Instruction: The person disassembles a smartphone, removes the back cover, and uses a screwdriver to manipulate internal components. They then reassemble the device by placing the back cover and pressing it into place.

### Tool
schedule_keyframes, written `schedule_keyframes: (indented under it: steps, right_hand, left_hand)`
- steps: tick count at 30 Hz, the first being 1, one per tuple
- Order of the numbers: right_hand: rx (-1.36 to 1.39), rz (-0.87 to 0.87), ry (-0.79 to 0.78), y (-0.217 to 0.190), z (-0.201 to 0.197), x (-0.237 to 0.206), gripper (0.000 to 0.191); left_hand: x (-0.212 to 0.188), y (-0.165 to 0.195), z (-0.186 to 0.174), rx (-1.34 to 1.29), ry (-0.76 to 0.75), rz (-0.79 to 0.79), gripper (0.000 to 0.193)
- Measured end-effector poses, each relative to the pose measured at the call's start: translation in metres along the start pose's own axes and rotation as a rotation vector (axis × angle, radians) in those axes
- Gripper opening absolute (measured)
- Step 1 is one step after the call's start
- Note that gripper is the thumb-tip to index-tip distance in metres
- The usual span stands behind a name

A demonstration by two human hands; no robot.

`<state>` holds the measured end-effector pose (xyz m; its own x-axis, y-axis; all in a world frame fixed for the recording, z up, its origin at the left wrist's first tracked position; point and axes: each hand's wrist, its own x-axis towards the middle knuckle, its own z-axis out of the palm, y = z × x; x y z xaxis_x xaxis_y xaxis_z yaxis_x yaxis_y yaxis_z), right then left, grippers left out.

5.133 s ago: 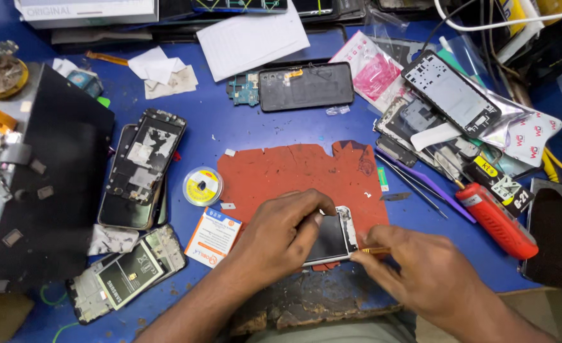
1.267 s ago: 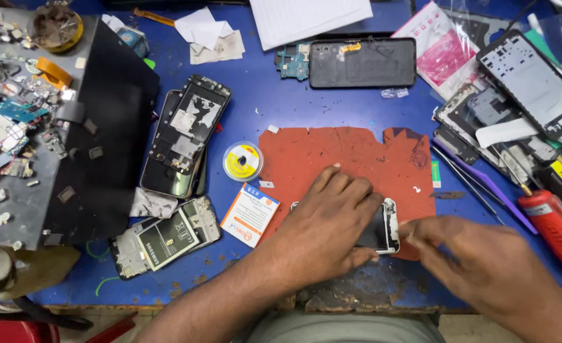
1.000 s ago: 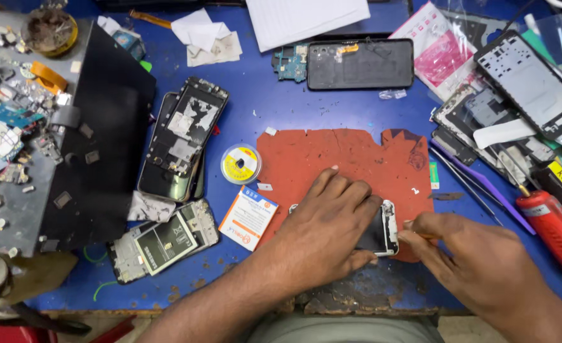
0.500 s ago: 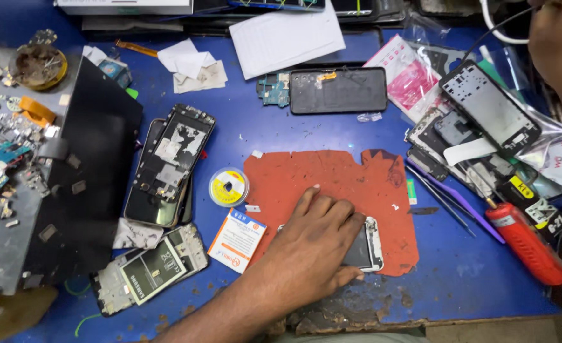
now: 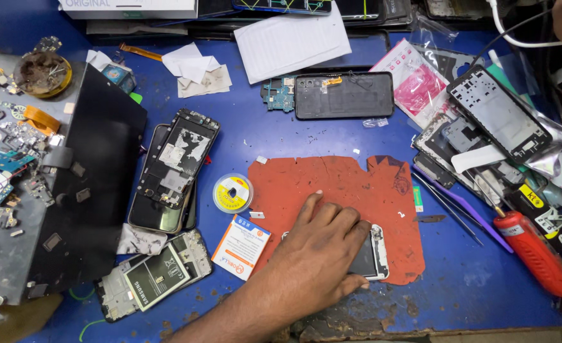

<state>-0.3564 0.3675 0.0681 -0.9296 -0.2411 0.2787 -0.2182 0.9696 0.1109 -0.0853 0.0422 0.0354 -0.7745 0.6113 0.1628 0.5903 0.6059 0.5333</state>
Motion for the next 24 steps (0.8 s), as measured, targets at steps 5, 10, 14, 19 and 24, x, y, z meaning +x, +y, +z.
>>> schedule_keyframes:
  steps: [5, 10, 14, 19, 24]
  right_hand:
    - [0.021, 0.007, -0.011, 0.006, 0.008, 0.000, 0.007]
    - [0.044, 0.007, -0.019, 0.005, 0.008, 0.003, 0.008]
    - [0.054, 0.015, -0.024, -0.003, -0.015, -0.007, 0.009]
    - [0.078, 0.016, -0.033, -0.016, -0.022, -0.014, 0.010]
    - [0.124, 0.007, -0.037, 0.004, 0.005, -0.014, 0.011]
  left_hand:
    - [0.000, 0.000, 0.000, 0.006, 0.002, 0.003, 0.080]
    - [0.000, -0.001, 0.000, 0.026, -0.033, -0.004, 0.078]
    - [0.001, -0.001, 0.000, 0.034, -0.011, 0.004, 0.079]
    - [0.000, 0.000, 0.000, 0.036, -0.014, -0.005, 0.076]
    - [-0.005, 0.000, -0.001, 0.007, 0.059, 0.003, 0.074]
